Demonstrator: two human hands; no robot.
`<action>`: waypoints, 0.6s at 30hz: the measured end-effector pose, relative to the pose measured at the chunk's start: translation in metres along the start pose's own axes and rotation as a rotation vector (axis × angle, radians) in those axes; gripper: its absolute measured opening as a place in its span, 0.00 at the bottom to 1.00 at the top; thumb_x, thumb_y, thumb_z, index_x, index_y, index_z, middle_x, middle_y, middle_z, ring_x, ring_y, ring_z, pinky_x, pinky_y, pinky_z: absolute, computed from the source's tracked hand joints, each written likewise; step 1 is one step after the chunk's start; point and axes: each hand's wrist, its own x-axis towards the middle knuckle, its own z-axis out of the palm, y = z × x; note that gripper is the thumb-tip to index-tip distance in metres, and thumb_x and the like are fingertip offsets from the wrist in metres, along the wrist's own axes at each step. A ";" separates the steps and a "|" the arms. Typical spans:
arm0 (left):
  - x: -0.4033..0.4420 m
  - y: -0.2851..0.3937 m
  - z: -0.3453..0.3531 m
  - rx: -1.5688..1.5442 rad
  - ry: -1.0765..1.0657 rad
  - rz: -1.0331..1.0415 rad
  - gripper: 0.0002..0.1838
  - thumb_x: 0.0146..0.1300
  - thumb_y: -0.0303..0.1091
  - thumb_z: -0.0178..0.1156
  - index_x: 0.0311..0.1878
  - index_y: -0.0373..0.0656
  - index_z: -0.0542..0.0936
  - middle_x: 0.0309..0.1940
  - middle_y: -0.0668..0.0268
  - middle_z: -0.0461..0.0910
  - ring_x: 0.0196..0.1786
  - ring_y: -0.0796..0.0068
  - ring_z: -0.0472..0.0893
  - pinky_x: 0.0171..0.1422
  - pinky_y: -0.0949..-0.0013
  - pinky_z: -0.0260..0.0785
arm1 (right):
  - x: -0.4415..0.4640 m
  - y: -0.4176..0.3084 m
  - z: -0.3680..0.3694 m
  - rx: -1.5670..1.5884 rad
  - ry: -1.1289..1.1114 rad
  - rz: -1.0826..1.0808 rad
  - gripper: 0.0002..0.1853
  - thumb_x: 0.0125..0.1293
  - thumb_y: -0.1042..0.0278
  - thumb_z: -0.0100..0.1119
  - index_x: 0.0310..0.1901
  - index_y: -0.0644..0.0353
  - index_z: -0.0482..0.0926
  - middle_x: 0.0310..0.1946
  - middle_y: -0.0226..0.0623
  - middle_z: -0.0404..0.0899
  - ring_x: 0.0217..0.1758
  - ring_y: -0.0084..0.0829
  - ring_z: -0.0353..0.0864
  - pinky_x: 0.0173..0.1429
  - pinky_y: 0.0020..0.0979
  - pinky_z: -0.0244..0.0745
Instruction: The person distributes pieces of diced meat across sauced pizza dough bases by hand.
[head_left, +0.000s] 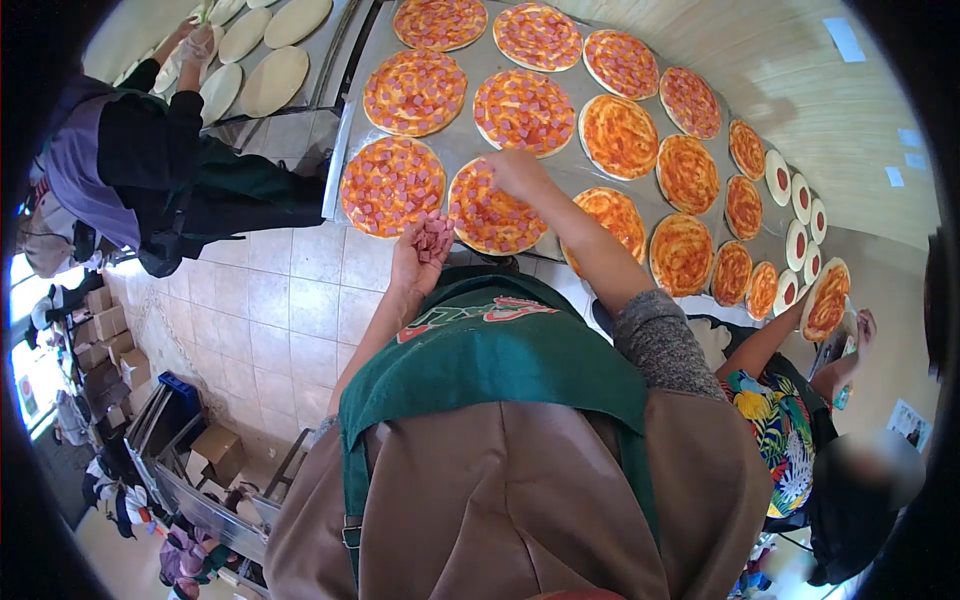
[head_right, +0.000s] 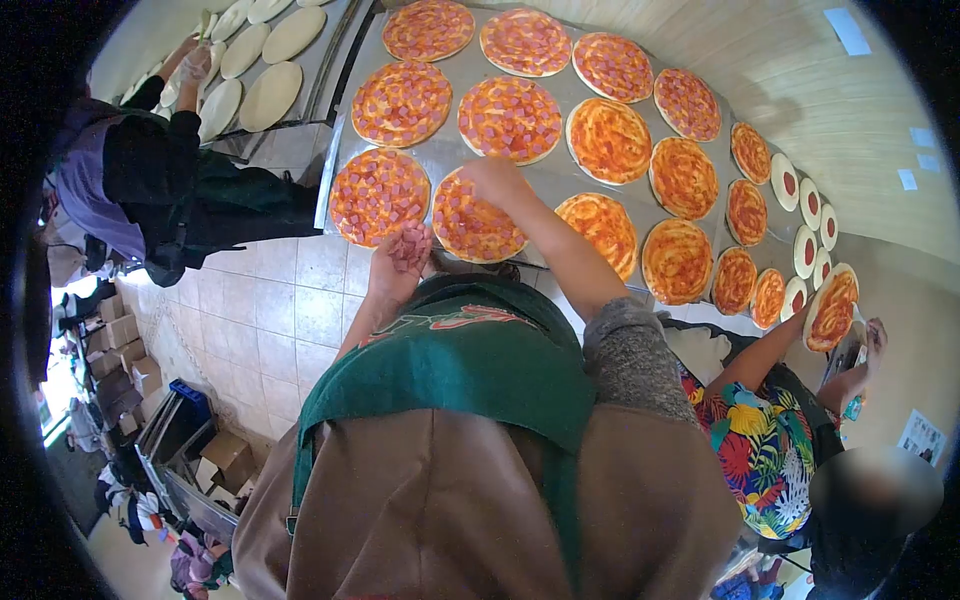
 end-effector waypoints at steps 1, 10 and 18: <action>-0.001 0.000 -0.001 -0.002 -0.008 0.008 0.16 0.72 0.39 0.47 0.50 0.36 0.76 0.44 0.59 0.82 0.51 0.65 0.81 0.58 0.64 0.75 | -0.003 0.005 -0.001 0.150 0.006 0.117 0.05 0.54 0.72 0.59 0.33 0.60 0.80 0.32 0.42 0.83 0.39 0.40 0.83 0.40 0.38 0.77; 0.008 0.000 -0.002 0.021 -0.035 0.021 0.16 0.70 0.39 0.48 0.49 0.38 0.77 0.44 0.60 0.82 0.49 0.65 0.82 0.58 0.65 0.76 | -0.034 0.035 0.036 0.280 0.112 0.237 0.03 0.55 0.70 0.60 0.30 0.58 0.79 0.28 0.36 0.81 0.37 0.40 0.81 0.41 0.41 0.75; 0.009 -0.001 0.008 0.051 -0.079 0.005 0.15 0.69 0.38 0.48 0.49 0.37 0.76 0.45 0.58 0.81 0.49 0.65 0.82 0.57 0.66 0.76 | -0.028 0.013 0.041 -0.051 0.167 -0.089 0.10 0.57 0.70 0.57 0.38 0.51 0.85 0.39 0.40 0.81 0.45 0.41 0.80 0.46 0.42 0.75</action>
